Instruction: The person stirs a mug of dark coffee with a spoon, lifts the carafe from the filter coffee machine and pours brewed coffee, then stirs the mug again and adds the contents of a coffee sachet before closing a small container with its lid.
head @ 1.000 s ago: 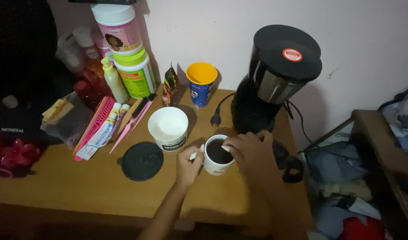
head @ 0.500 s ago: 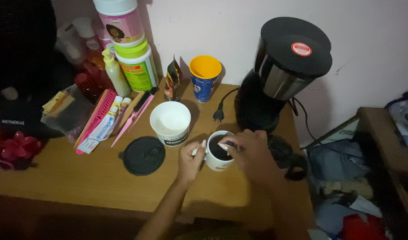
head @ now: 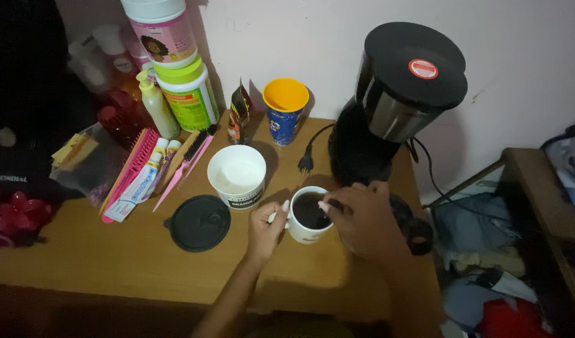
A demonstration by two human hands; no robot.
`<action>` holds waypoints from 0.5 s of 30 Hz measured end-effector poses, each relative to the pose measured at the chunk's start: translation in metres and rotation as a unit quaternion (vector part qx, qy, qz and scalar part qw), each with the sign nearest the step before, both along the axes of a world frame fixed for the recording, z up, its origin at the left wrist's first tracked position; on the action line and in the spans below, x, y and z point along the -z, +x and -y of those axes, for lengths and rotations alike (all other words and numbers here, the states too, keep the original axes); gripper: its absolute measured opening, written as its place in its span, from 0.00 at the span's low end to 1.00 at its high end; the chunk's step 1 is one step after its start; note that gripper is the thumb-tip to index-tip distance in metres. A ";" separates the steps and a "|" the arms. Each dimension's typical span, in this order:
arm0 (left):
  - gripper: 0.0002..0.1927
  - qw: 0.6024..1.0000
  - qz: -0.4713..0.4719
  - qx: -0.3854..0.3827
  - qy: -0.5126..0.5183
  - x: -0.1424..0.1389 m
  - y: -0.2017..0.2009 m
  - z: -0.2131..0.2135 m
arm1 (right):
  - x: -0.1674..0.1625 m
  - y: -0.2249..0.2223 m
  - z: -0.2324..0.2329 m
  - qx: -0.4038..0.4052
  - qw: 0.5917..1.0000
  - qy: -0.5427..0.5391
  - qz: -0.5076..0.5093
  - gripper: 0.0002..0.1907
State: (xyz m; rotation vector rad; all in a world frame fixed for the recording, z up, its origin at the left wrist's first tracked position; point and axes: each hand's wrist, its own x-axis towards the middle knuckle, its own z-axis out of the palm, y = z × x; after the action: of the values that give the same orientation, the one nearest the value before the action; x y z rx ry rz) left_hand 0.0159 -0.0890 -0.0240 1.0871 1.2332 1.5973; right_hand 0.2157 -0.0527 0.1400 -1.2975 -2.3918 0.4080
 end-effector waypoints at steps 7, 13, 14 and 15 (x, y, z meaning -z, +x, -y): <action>0.20 1.000 0.004 0.002 0.005 0.009 0.000 -0.002 | 0.002 -0.011 -0.005 -0.096 0.993 -0.037 -0.064 0.07; 0.21 1.000 0.013 0.016 0.003 0.011 -0.002 0.000 | -0.009 -0.016 -0.001 -0.082 0.990 0.076 -0.081 0.07; 0.21 1.000 0.011 0.014 0.004 0.010 -0.001 -0.001 | -0.011 -0.014 0.000 -0.082 0.987 0.114 -0.074 0.07; 0.21 1.000 0.009 0.012 0.005 0.010 -0.001 0.000 | -0.012 -0.013 0.000 -0.081 0.983 0.151 -0.067 0.07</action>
State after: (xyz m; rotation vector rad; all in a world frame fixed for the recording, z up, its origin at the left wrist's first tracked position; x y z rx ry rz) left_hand 0.0146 -0.0885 -0.0343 1.0857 1.1979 1.5937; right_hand 0.2024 -0.0528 0.1520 -0.9167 -2.3427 0.1612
